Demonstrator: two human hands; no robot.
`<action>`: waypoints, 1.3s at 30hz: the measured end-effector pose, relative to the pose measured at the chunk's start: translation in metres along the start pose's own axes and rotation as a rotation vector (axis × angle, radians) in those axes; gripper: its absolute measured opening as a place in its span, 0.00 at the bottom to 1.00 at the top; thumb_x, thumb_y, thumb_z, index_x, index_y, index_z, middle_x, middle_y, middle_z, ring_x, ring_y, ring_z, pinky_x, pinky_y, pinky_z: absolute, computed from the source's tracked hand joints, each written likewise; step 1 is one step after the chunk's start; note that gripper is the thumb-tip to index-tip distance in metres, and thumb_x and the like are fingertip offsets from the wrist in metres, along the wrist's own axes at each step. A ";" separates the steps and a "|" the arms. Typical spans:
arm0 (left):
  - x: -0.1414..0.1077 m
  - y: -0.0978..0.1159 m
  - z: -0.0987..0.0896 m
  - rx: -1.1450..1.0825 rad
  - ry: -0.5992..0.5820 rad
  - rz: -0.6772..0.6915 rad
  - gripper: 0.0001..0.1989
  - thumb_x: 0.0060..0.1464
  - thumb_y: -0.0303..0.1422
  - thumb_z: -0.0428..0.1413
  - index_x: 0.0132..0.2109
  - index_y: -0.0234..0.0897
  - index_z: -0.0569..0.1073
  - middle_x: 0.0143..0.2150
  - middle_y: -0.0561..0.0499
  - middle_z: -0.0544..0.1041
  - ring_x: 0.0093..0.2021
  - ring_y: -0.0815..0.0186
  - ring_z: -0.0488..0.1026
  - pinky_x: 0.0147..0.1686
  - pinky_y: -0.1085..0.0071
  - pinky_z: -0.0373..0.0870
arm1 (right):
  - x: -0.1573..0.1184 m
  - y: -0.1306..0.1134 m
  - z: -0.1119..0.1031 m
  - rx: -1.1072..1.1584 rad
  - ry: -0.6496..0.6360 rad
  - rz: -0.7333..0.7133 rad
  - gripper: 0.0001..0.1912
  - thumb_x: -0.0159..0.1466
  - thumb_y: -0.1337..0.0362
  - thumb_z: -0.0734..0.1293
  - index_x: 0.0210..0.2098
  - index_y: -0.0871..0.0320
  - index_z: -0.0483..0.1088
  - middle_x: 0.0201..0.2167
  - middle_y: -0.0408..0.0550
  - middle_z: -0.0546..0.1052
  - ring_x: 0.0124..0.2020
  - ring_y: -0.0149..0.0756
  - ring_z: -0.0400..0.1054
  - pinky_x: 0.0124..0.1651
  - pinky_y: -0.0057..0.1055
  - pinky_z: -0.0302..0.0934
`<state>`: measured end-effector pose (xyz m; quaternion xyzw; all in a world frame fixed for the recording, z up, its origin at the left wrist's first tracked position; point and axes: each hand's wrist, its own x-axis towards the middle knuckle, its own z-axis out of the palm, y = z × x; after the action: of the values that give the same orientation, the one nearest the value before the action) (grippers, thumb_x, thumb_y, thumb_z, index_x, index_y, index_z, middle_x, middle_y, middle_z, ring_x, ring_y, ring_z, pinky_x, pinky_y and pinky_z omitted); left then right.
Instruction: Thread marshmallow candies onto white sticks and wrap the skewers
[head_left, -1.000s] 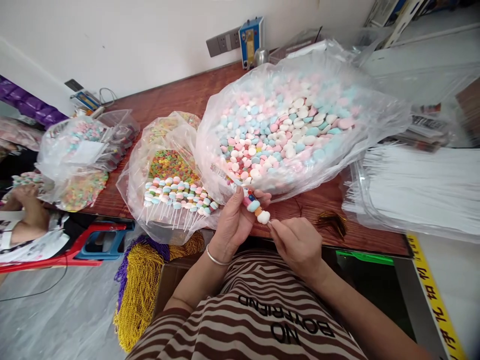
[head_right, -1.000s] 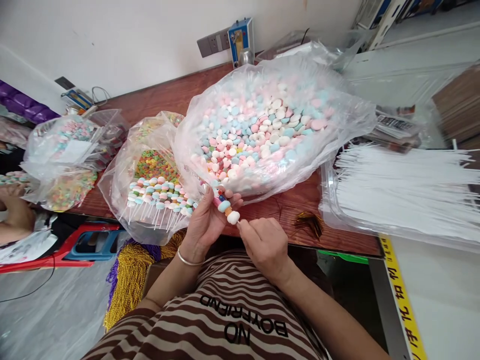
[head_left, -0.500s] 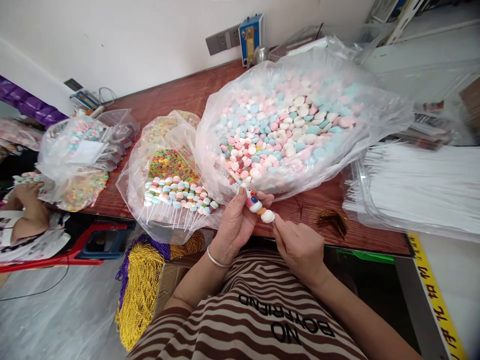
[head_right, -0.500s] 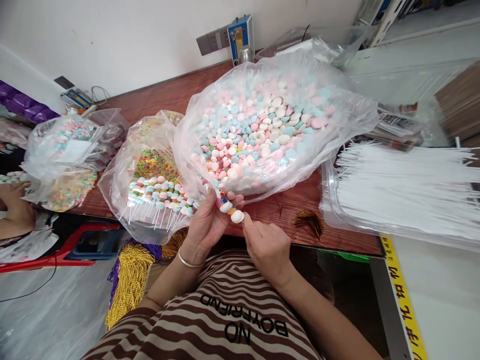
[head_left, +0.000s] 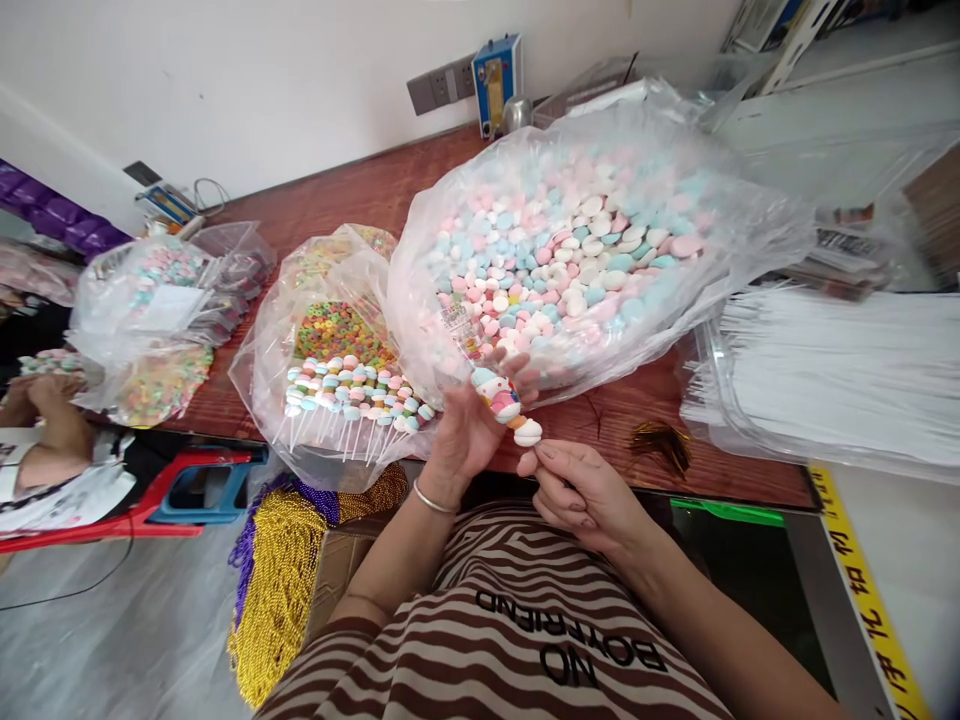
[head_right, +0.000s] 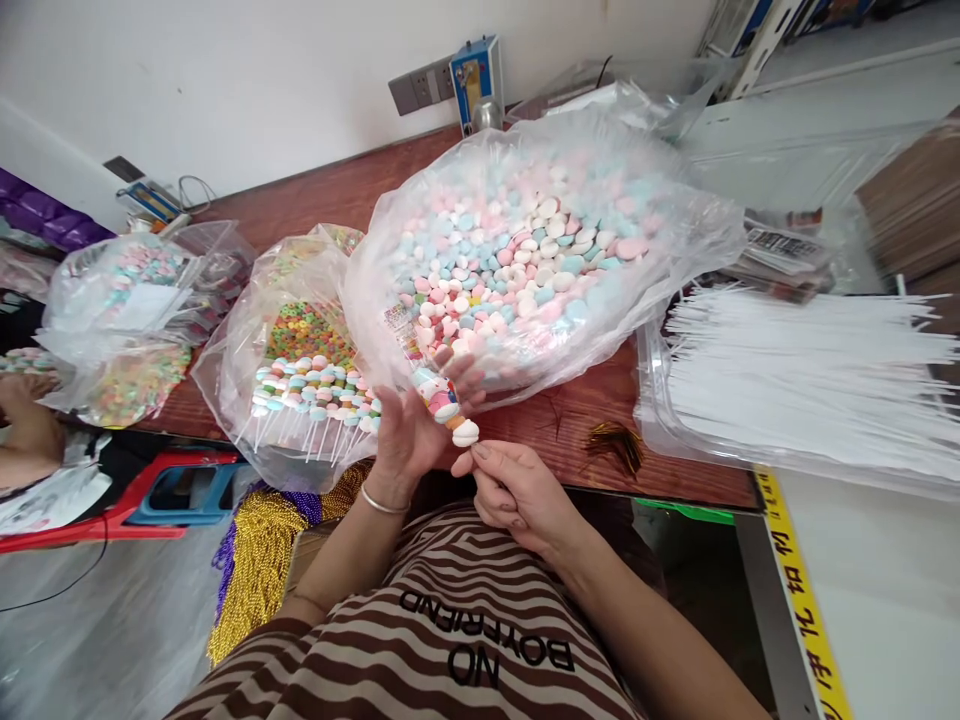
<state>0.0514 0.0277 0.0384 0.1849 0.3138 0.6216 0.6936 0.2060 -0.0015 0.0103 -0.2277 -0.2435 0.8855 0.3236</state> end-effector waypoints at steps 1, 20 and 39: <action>0.004 0.006 0.001 -0.019 0.023 0.036 0.34 0.48 0.60 0.63 0.54 0.42 0.76 0.52 0.42 0.80 0.58 0.52 0.75 0.52 0.59 0.74 | 0.000 0.000 0.000 0.000 -0.012 0.021 0.16 0.65 0.54 0.70 0.32 0.62 0.77 0.10 0.29 0.53 0.10 0.18 0.37 0.15 0.22 0.35; 0.005 0.005 0.033 -0.116 0.115 0.085 0.13 0.60 0.43 0.62 0.38 0.37 0.75 0.22 0.61 0.59 0.20 0.78 0.61 0.28 0.78 0.71 | 0.005 0.008 0.005 -1.412 0.419 -0.849 0.13 0.73 0.62 0.61 0.39 0.60 0.76 0.22 0.45 0.73 0.23 0.32 0.61 0.29 0.33 0.52; 0.003 -0.009 0.029 -0.066 0.259 0.106 0.12 0.63 0.41 0.59 0.42 0.36 0.75 0.24 0.60 0.64 0.24 0.75 0.67 0.36 0.75 0.72 | 0.008 0.014 -0.019 -1.948 0.485 -1.115 0.15 0.71 0.71 0.62 0.54 0.61 0.75 0.21 0.45 0.75 0.23 0.35 0.63 0.38 0.36 0.56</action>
<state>0.0778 0.0330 0.0534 0.0968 0.3697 0.6861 0.6191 0.2044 0.0001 -0.0142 -0.4065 -0.8234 -0.0121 0.3957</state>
